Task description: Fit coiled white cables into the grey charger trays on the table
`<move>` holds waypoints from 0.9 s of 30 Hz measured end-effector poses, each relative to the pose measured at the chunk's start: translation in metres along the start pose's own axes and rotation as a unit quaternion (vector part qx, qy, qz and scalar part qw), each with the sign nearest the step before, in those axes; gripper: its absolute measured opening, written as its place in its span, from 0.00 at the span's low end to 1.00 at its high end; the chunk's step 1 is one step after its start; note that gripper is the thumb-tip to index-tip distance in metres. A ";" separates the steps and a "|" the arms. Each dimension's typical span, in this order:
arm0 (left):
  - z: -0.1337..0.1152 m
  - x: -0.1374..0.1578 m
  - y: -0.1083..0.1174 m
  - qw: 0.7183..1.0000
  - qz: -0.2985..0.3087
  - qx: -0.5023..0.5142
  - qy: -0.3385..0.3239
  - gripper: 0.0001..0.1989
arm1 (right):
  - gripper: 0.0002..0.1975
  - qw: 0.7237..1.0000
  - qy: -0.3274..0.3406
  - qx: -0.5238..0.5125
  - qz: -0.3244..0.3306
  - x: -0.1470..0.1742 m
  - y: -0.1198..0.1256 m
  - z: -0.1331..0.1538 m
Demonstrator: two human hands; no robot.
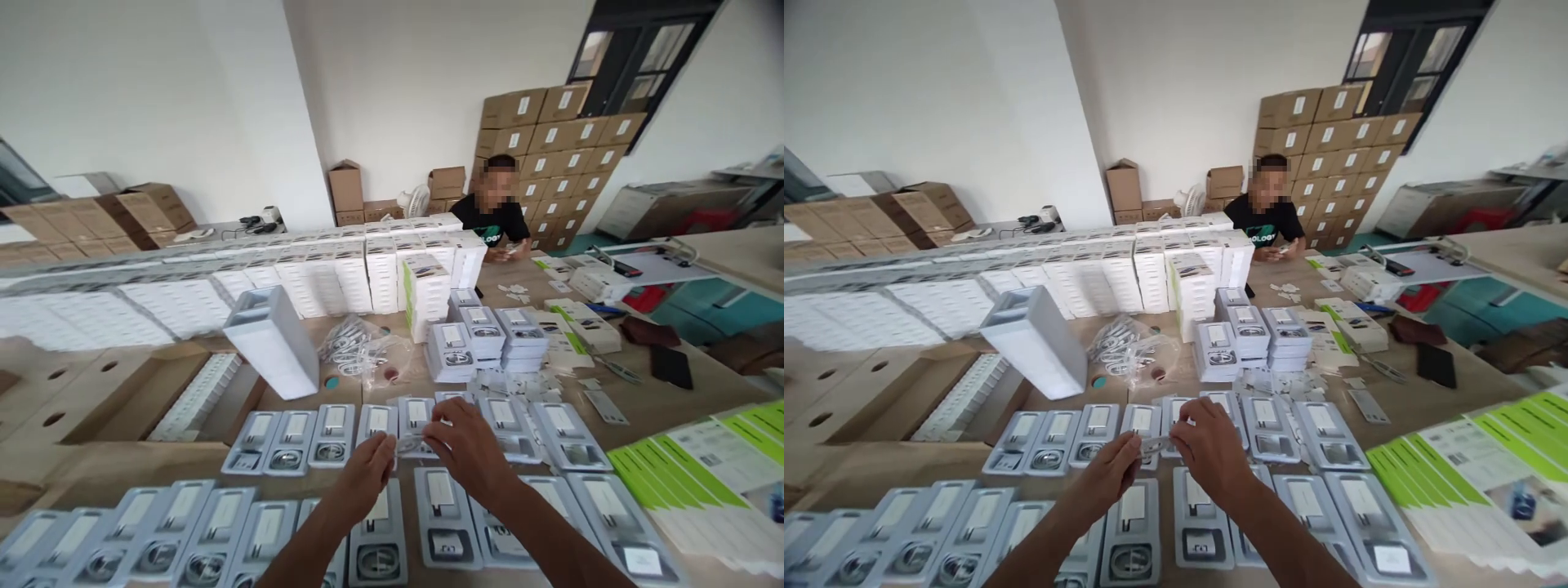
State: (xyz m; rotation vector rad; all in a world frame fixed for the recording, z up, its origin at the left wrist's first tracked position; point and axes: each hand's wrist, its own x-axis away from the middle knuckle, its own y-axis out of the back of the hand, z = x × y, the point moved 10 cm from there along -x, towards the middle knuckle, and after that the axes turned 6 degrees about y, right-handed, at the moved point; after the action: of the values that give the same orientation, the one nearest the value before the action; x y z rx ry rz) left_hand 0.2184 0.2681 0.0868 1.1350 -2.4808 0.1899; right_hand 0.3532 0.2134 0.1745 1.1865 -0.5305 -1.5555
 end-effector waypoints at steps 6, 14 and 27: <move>0.018 0.007 0.048 0.993 -0.081 0.080 -0.016 0.21 | 0.05 0.985 -0.087 0.079 0.123 -0.013 -0.048 0.046; 0.040 0.022 0.051 0.982 0.040 0.174 0.054 0.20 | 0.05 0.995 -0.081 0.036 0.040 -0.041 -0.043 0.080; 0.028 0.049 0.014 0.886 0.327 0.281 0.169 0.23 | 0.17 0.738 -0.250 -0.614 0.125 -0.013 -0.077 0.061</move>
State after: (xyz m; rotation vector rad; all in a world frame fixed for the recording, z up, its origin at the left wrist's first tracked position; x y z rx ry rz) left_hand 0.1703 0.2350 0.0822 0.3226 -2.4338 1.2483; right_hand 0.2624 0.2375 0.1422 -0.3291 0.0925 -1.4917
